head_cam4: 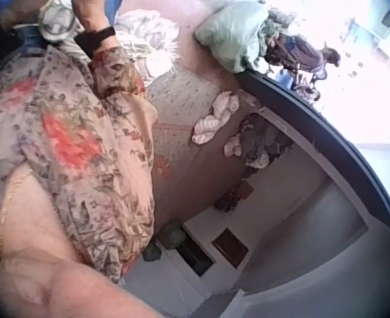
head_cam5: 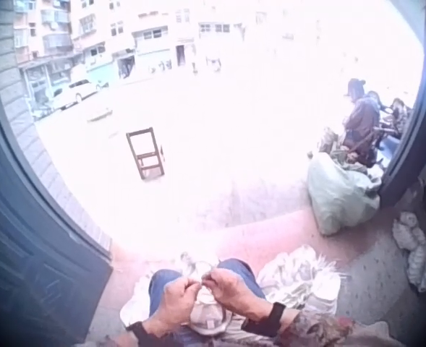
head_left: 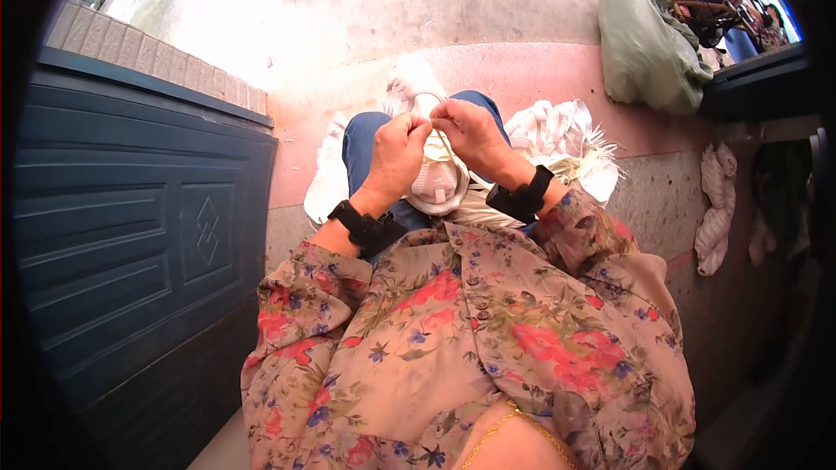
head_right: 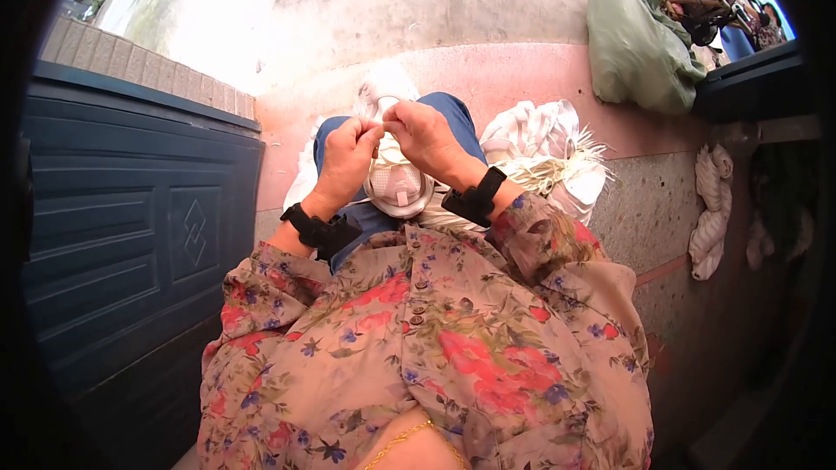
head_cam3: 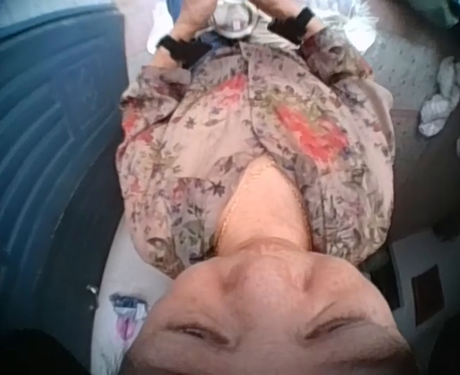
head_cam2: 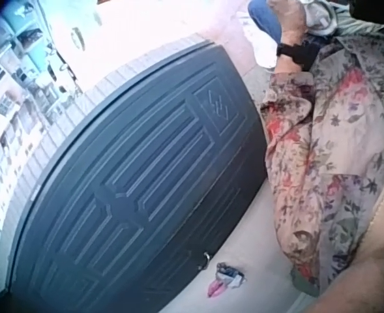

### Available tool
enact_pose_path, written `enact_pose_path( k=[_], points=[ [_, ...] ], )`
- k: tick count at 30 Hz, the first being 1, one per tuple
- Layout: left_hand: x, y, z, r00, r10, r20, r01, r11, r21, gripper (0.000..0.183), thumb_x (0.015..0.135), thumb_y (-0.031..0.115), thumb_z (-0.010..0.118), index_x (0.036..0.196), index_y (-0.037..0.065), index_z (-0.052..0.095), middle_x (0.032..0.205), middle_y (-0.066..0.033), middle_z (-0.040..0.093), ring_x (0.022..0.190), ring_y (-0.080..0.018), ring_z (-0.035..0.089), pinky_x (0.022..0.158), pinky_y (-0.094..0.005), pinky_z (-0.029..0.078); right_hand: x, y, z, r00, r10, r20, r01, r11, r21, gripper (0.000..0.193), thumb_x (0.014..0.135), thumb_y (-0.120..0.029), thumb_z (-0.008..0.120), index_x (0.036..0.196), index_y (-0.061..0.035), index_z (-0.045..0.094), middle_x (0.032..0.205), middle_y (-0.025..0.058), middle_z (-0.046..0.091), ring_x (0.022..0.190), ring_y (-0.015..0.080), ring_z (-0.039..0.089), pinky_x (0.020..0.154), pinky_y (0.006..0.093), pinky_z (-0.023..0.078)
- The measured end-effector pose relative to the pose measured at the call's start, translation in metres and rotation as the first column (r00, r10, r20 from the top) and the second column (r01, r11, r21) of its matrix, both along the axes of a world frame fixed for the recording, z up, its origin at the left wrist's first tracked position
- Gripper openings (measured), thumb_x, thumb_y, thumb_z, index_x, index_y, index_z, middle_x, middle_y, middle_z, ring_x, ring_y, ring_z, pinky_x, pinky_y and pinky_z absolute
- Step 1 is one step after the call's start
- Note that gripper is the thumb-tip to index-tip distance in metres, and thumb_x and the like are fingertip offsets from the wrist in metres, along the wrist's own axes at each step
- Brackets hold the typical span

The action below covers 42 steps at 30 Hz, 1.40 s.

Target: The recorder is threading long white laces through shoe upper components as part of a manufacturing process.

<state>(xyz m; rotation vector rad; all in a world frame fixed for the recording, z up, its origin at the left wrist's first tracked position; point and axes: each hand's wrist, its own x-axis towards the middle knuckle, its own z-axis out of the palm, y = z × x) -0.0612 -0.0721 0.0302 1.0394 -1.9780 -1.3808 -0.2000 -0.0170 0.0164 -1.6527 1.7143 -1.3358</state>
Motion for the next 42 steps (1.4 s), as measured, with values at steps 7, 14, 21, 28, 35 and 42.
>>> enact_pose_path(
  k=[7,14,21,28,35,42],
  points=[
    [-0.019,-0.018,-0.002,0.998,-0.055,-0.027,0.058,0.989,0.135,0.015,0.084,0.011,0.054,0.081,-0.003,0.057,0.065,-0.0023,0.056,0.057,-0.0068,0.049,0.052,-0.0208,0.040,-0.011,-0.003,-0.001,0.985,-0.139,0.100,0.127,0.985,0.118,0.013,0.079,-0.012,0.058,0.083,0.0002,0.061,0.067,0.0147,0.060,0.061,0.0213,0.059,0.056,0.0287,0.045],
    [0.020,-0.088,-0.055,0.986,0.075,0.150,-0.060,0.993,-0.104,0.022,0.077,0.018,0.055,0.084,-0.001,0.063,0.077,-0.0172,0.063,0.072,-0.0243,0.062,0.066,-0.0326,0.047,-0.033,0.013,-0.023,0.956,-0.074,-0.284,0.115,0.985,0.130,0.018,0.073,-0.018,0.062,0.076,-0.0001,0.061,0.067,0.0149,0.059,0.062,0.0292,0.057,0.057,0.0381,0.044],
    [0.229,-0.103,-0.175,0.686,0.285,0.670,-0.266,0.955,-0.134,0.034,0.076,0.019,0.054,0.101,-0.002,0.059,0.099,-0.0236,0.059,0.094,-0.0339,0.057,0.082,-0.0379,0.044,0.001,0.093,-0.026,0.847,0.105,-0.521,0.140,0.901,0.410,0.019,0.070,-0.025,0.066,0.066,-0.0083,0.059,0.073,0.0074,0.053,0.078,0.0263,0.050,0.068,0.0386,0.037],
    [0.249,-0.066,-0.216,0.666,0.315,0.676,-0.390,0.920,-0.044,0.047,0.075,0.024,0.059,0.113,-0.004,0.049,0.103,-0.0264,0.056,0.101,-0.0383,0.052,0.086,-0.0405,0.042,-0.016,0.091,0.021,0.945,-0.113,0.307,-0.147,0.691,0.707,0.016,0.082,-0.014,0.056,0.071,-0.0030,0.055,0.068,0.0008,0.054,0.067,0.0080,0.049,0.061,0.0221,0.038],
    [0.236,-0.064,-0.195,0.584,0.074,0.808,-0.214,0.975,0.065,0.032,0.074,0.023,0.061,0.097,0.001,0.061,0.094,-0.0218,0.060,0.092,-0.0357,0.057,0.080,-0.0394,0.045,-0.021,0.067,0.081,0.656,-0.260,0.708,-0.209,0.840,0.502,0.015,0.091,-0.019,0.046,0.096,-0.0046,0.047,0.066,-0.0013,0.049,0.053,0.0046,0.042,0.048,0.0169,0.033],
    [0.250,-0.073,-0.105,0.394,0.580,0.713,-0.350,0.812,-0.467,0.025,0.075,0.023,0.047,0.074,0.004,0.064,0.076,-0.0215,0.061,0.071,-0.0395,0.060,0.064,-0.0473,0.048,-0.006,0.058,0.056,0.565,-0.331,0.756,-0.280,0.784,0.553,0.010,0.085,-0.016,0.057,0.087,-0.0078,0.050,0.056,-0.0088,0.036,0.041,0.0002,0.027,0.037,0.0165,0.019]
  ],
)
